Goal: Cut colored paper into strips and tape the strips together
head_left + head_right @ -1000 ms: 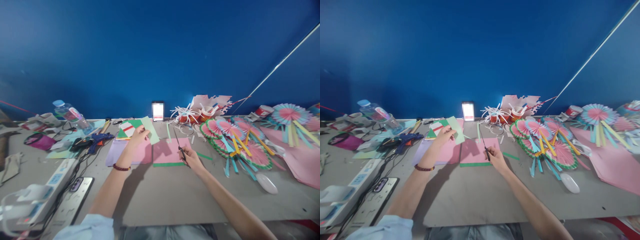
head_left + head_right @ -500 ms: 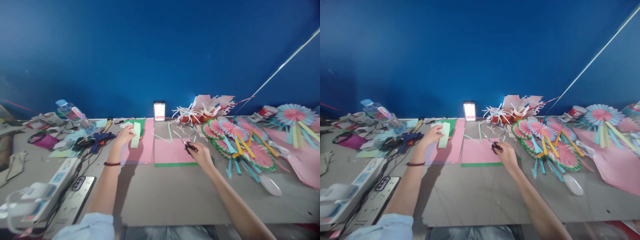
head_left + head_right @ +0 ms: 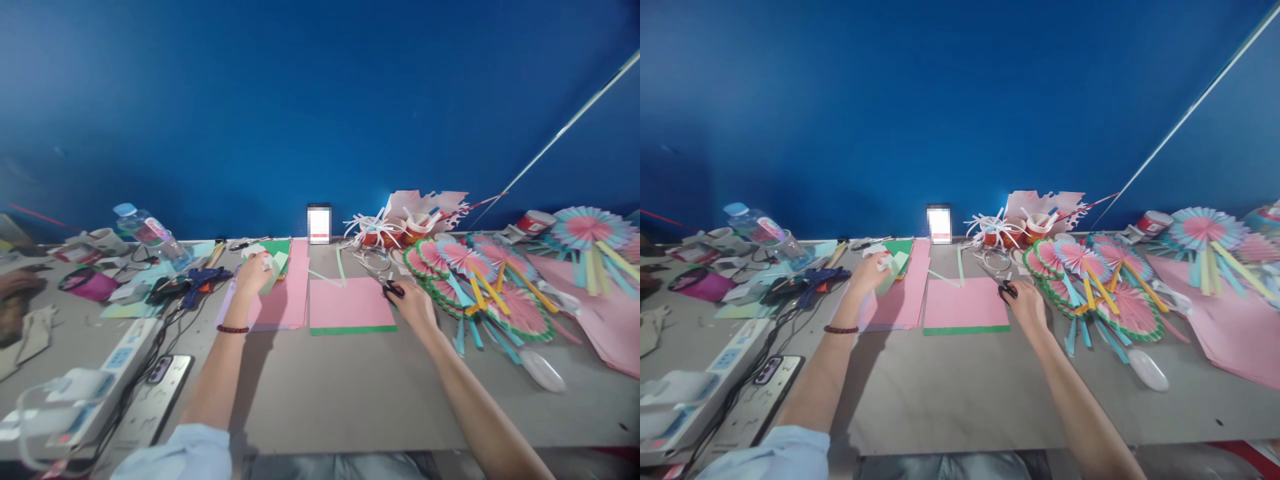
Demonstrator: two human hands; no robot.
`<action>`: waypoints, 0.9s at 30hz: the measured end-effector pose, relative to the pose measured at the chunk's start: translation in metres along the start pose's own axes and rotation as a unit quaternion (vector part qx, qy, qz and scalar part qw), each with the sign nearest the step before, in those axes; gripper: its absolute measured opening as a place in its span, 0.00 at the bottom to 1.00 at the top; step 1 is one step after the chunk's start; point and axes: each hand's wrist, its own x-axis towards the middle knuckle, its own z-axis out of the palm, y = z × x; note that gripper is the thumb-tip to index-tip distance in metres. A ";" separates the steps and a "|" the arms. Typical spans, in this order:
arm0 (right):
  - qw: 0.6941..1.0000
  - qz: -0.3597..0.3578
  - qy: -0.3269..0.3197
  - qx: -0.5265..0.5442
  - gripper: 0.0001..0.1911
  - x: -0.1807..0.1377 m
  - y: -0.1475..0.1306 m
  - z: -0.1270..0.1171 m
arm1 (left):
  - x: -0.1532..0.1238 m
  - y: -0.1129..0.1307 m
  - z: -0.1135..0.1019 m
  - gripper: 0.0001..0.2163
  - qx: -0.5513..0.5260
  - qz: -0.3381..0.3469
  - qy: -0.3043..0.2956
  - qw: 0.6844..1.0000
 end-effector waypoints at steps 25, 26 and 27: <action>0.998 0.039 0.027 0.049 0.09 0.013 0.025 0.014 | -0.030 0.053 0.089 0.11 0.050 0.354 -0.009 0.934; 0.998 0.040 0.029 0.049 0.10 0.013 0.027 0.015 | -0.030 0.052 0.090 0.11 0.048 0.358 -0.003 0.933; 0.998 0.040 0.030 0.049 0.10 0.013 0.028 0.016 | -0.030 0.052 0.092 0.11 0.046 0.360 0.004 0.932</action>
